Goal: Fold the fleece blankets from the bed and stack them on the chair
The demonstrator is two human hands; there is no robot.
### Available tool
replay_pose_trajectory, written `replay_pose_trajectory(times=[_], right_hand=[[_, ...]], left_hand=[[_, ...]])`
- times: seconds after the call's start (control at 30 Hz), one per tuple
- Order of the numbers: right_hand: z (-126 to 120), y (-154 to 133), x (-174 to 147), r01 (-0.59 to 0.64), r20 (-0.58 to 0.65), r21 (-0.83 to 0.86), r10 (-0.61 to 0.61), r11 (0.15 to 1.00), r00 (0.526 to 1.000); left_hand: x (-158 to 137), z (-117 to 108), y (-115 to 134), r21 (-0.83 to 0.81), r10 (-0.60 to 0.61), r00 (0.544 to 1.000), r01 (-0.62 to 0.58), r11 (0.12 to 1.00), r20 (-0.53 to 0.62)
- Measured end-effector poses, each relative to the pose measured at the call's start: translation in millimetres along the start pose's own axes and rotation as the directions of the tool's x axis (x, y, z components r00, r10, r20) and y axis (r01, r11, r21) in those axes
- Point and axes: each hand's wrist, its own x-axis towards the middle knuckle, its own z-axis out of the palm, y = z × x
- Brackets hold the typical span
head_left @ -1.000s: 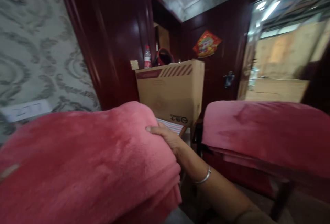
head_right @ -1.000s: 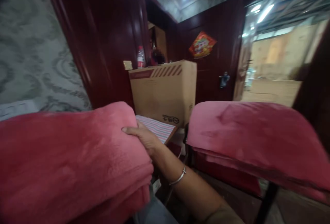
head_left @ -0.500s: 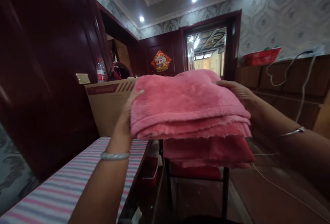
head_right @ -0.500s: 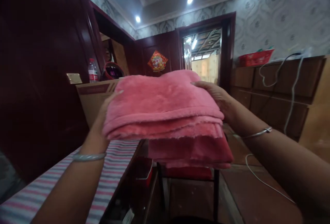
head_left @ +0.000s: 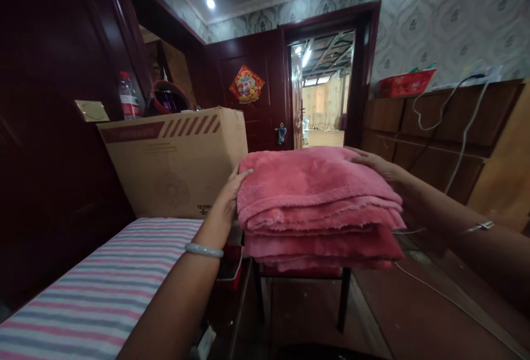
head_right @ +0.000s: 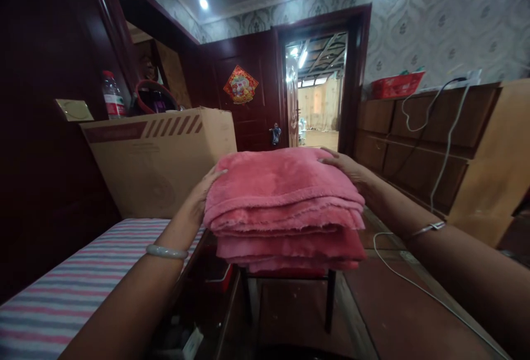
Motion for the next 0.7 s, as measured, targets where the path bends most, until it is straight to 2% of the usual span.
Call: replay_pose_trajectory(times=[0.03,0.1,0.23,0.3,0.43,0.63,0.7], right_hand=[[-3,-5,-1,-0.116,0.087,0.121,0.106,0.986,0.991],[-9,-10,-4,-0.311,0.206,0.3,0.257,0.902,0.944],[-15,-6,-13,-0.474,0.279,0.321,0.396,0.82,0.875],[-14,-3,-16,-0.487,0.296,0.304,0.405,0.819,0.865],[-9,-4,-14,-0.429,0.207,0.252,0.384,0.868,0.9],[-16,-19,-10,-0.305,0.201,0.203,0.266,0.93,0.943],[-19,-16,-13,-0.289,0.165,0.181,0.261,0.94,0.951]], left_hand=[[0,1,2,-0.024,0.014,1.0,-0.013,1.0,0.013],[-3,1,1,-0.052,-0.015,1.0,0.016,0.999,0.021],[-9,-2,-5,-0.052,-0.199,0.98,0.198,0.979,-0.021],[-12,-1,-4,-0.065,-0.217,0.976,0.214,0.975,-0.033],[-12,5,6,-0.09,-0.211,0.977,0.212,0.973,0.021],[-8,10,9,-0.076,-0.054,0.999,0.053,0.996,-0.004],[-8,13,6,-0.088,-0.1,0.995,0.101,0.991,0.012]])
